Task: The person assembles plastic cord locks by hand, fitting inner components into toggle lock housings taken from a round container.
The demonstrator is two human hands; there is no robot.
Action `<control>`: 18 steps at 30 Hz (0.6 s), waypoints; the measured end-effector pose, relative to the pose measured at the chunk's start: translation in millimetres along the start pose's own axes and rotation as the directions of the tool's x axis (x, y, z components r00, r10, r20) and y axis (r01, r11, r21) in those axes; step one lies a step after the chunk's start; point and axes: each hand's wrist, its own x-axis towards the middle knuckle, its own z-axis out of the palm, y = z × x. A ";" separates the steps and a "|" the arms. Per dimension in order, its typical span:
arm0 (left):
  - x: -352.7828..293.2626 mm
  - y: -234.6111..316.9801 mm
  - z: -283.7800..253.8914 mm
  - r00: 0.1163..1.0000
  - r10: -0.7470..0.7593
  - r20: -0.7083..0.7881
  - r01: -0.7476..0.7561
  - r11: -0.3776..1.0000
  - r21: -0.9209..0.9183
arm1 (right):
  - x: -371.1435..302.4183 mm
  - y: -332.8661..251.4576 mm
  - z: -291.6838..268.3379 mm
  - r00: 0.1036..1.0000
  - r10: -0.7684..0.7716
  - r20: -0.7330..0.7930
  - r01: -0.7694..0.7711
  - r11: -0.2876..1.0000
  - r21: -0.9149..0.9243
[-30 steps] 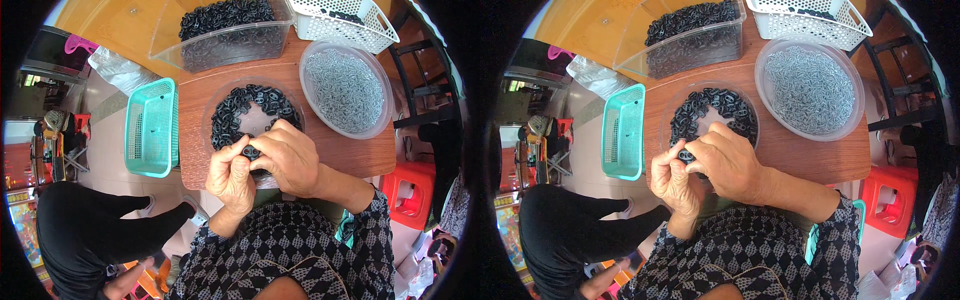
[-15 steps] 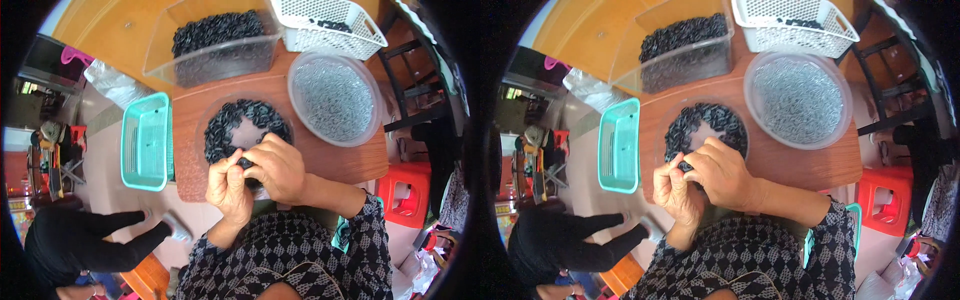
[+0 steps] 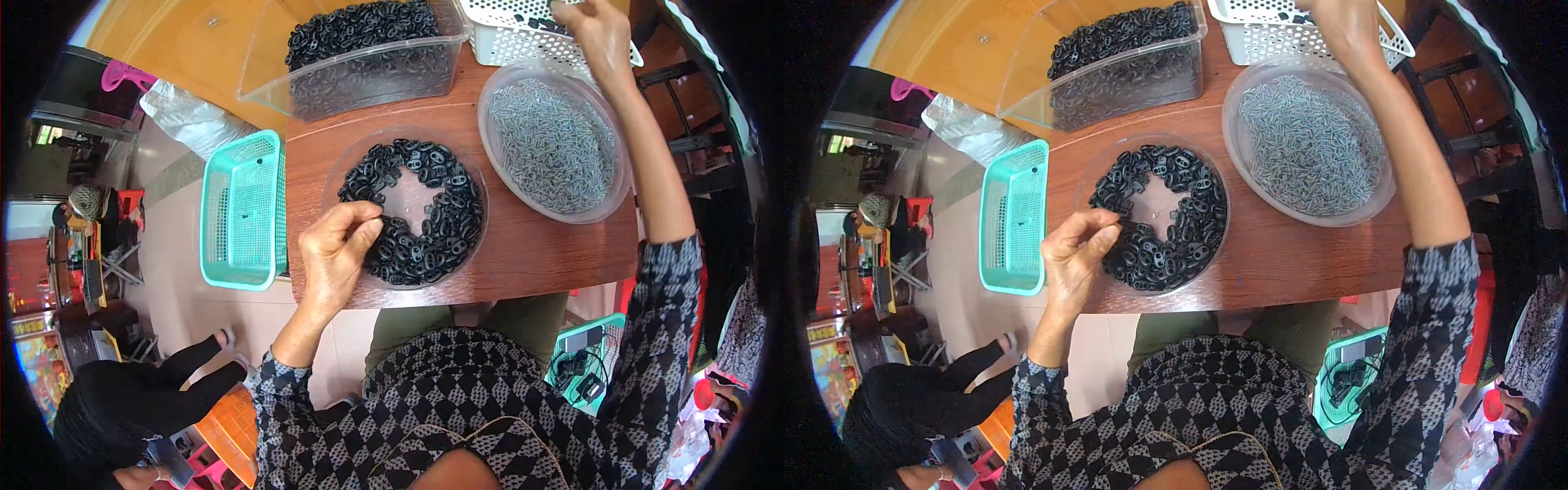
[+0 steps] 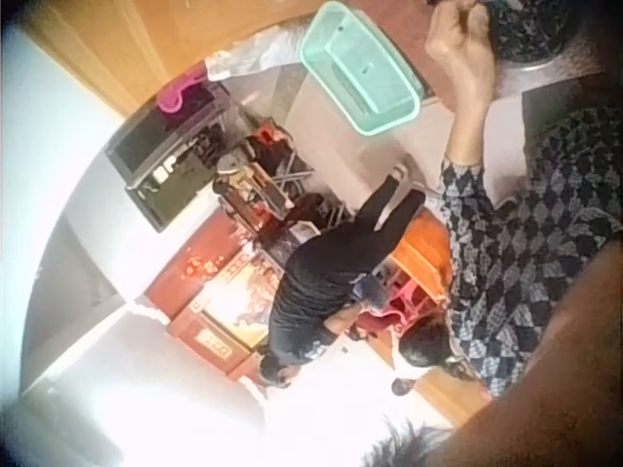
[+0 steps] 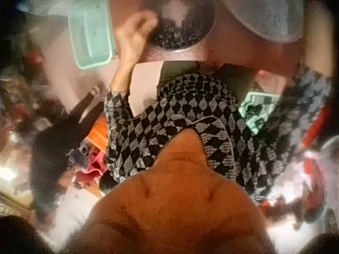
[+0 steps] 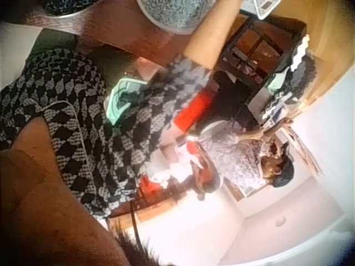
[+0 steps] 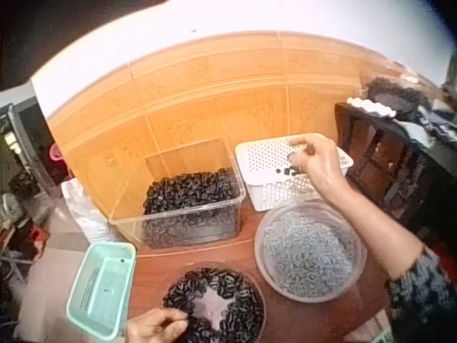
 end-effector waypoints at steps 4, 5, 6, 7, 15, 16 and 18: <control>21.1 -1.2 8.9 0.987 0.090 0.133 -0.117 0.972 0.205 | 4.0 13.8 8.9 0.996 -0.091 -0.023 0.086 0.985 -0.152; 27.2 -2.8 8.0 0.983 0.111 0.149 -0.141 0.966 0.217 | 6.4 14.5 9.3 0.993 -0.116 -0.030 0.109 0.976 -0.187; 32.1 -3.2 6.6 0.983 0.111 0.147 -0.142 0.965 0.219 | 8.3 15.0 9.3 0.989 -0.141 -0.037 0.130 0.966 -0.223; 36.3 -3.6 4.8 0.990 0.075 0.123 -0.102 0.968 0.231 | 9.7 15.4 9.2 0.985 -0.167 -0.042 0.150 0.954 -0.259; 56.0 -26.1 13.4 0.833 0.478 0.279 -0.548 0.635 0.545 | 1.3 13.8 11.4 0.938 -0.346 -0.028 0.303 0.855 -0.422; 58.2 -34.3 15.4 0.799 0.521 0.301 -0.591 0.584 0.556 | -3.2 11.9 14.3 0.961 -0.277 0.002 0.264 0.913 -0.312; 58.3 -30.8 18.5 0.780 0.507 0.367 -0.616 0.515 0.597 | -15.0 -4.4 15.1 0.981 -0.174 0.086 0.186 0.971 -0.151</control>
